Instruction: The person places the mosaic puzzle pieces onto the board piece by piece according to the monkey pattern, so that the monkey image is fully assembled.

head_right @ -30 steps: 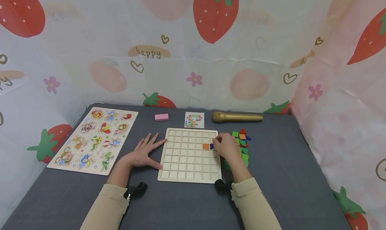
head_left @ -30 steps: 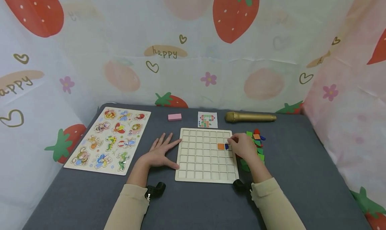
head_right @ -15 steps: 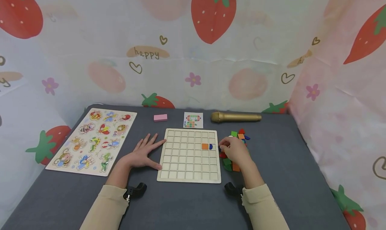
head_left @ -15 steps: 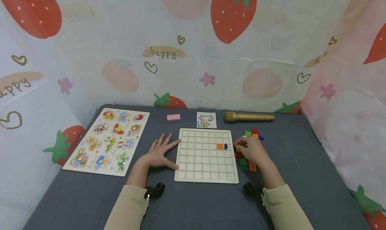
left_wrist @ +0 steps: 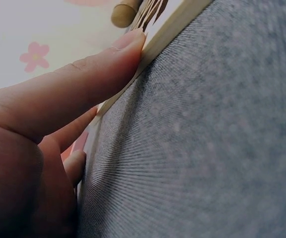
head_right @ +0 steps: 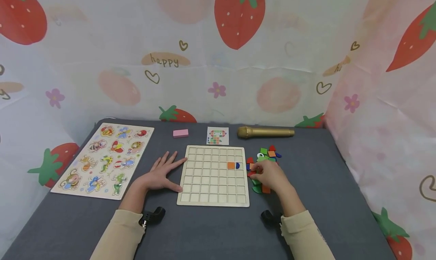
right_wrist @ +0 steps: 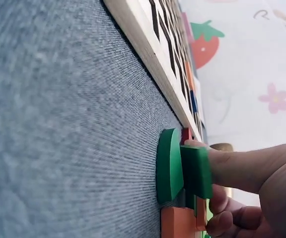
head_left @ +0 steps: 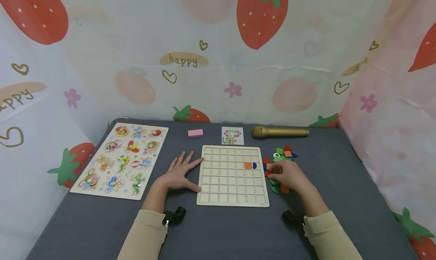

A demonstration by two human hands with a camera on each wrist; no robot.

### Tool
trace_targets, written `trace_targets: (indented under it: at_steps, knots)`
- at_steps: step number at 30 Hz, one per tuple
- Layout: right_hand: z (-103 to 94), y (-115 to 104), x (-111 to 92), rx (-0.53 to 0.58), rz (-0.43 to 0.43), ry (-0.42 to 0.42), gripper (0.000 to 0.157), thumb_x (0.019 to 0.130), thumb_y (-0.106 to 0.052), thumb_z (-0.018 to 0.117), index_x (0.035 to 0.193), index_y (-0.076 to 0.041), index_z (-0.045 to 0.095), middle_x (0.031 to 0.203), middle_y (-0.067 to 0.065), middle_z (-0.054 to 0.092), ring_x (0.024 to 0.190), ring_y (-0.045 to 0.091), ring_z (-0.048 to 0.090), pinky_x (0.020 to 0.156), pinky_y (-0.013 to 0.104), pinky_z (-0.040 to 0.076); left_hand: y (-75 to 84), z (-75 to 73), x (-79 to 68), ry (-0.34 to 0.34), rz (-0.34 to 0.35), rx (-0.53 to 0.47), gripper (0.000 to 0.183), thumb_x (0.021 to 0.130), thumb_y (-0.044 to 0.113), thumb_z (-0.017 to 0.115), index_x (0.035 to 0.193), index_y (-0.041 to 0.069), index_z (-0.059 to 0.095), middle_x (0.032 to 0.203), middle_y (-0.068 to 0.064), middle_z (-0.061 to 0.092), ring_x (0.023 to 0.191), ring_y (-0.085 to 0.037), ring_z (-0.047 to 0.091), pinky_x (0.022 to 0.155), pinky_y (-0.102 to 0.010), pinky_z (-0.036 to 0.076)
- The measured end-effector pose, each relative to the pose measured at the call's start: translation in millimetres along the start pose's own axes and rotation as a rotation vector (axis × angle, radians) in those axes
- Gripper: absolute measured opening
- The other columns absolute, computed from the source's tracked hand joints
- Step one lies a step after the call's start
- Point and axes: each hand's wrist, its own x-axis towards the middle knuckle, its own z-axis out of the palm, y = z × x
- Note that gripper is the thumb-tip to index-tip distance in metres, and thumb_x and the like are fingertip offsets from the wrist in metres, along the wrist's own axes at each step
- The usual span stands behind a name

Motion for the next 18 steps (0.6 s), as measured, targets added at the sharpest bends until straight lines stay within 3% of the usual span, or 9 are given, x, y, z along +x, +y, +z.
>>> trace_targets:
  at_steps: [6,18]
  knots:
    - [-0.6,3.0,3.1,0.042,0.025,0.006,0.016,0.089,-0.019,0.079,0.093,-0.011,0.066,0.091,0.004,0.064,0.081,0.02,0.055,0.068,0.033,0.047,1.2,1.2,0.1,0.004,0.002,0.001,0.109,0.07,0.058,0.085,0.161,0.032,0.029,0.171,-0.009,0.002,0.156,-0.036,-0.012,0.124,-0.06,-0.004]
    - [-9.2,-8.4,13.8,0.163,-0.012,0.062,0.018,0.096,-0.022,0.071,0.109,-0.01,0.074,0.102,0.009,0.072,0.083,0.019,0.066,0.065,0.031,0.055,0.8,0.8,-1.6,0.009,-0.009,-0.008,0.109,0.07,0.056,0.086,0.161,0.031,0.03,0.171,-0.01,0.003,0.156,-0.037,-0.011,0.124,-0.06,-0.004]
